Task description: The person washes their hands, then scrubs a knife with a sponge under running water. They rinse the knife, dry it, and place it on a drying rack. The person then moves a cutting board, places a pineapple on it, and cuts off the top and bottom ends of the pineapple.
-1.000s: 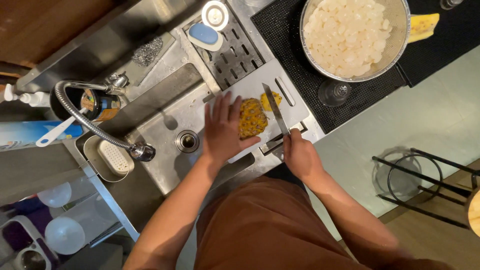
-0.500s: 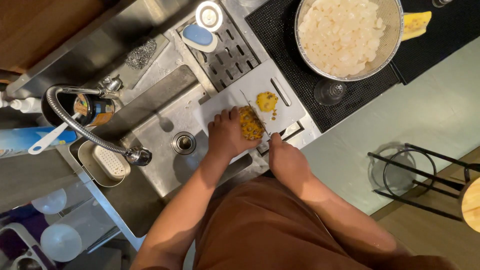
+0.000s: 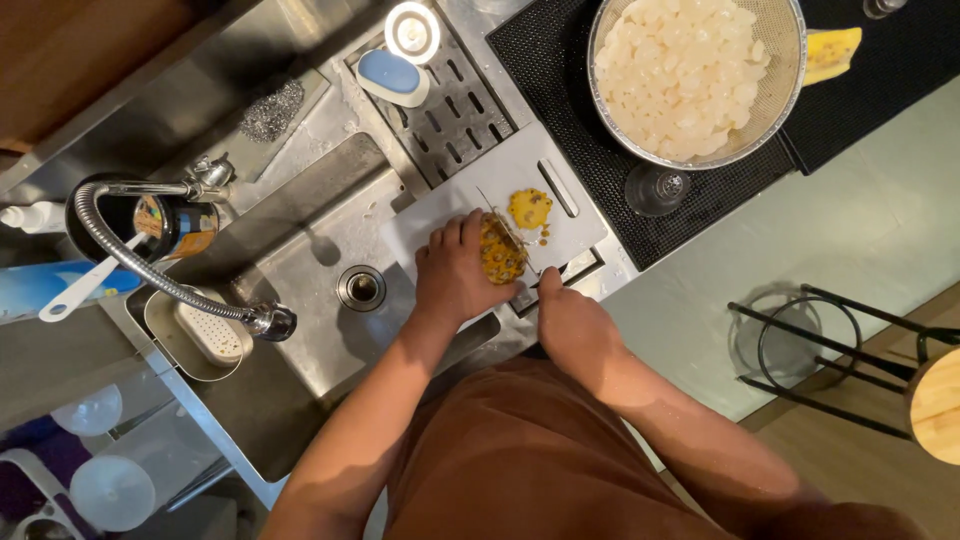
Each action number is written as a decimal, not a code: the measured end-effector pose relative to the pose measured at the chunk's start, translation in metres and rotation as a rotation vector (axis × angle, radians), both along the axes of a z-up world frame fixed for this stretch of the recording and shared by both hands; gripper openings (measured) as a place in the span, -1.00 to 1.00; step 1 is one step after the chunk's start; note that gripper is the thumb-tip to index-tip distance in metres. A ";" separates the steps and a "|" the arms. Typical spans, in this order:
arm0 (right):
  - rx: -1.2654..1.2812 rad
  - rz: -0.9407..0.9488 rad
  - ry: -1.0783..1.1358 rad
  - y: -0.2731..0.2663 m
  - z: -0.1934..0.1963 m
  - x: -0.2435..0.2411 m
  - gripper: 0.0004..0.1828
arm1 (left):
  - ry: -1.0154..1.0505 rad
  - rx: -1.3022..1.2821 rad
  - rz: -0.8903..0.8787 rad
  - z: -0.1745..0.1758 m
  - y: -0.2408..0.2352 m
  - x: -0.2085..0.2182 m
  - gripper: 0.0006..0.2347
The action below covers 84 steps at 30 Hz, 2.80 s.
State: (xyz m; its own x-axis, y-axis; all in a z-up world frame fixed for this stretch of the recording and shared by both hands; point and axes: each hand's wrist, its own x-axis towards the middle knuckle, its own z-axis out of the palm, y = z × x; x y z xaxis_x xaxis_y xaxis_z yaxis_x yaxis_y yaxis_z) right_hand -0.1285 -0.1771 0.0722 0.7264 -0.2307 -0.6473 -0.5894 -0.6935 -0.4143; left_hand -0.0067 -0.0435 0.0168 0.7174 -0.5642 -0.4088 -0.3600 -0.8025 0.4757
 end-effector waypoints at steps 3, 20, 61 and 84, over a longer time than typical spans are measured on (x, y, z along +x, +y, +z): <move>0.002 0.015 0.035 -0.001 -0.001 0.004 -0.78 | 0.008 -0.002 -0.034 -0.004 0.002 0.003 0.01; 0.057 0.124 0.064 -0.018 -0.039 0.002 -0.70 | 0.032 0.049 -0.037 -0.008 -0.001 0.001 -0.03; -0.230 -0.297 -0.161 -0.044 -0.108 -0.058 -0.69 | 0.035 -0.584 0.343 -0.003 0.086 -0.026 -0.04; -0.032 0.121 -0.378 0.078 -0.147 -0.026 -0.77 | 0.070 -1.018 0.792 0.091 0.244 -0.122 0.00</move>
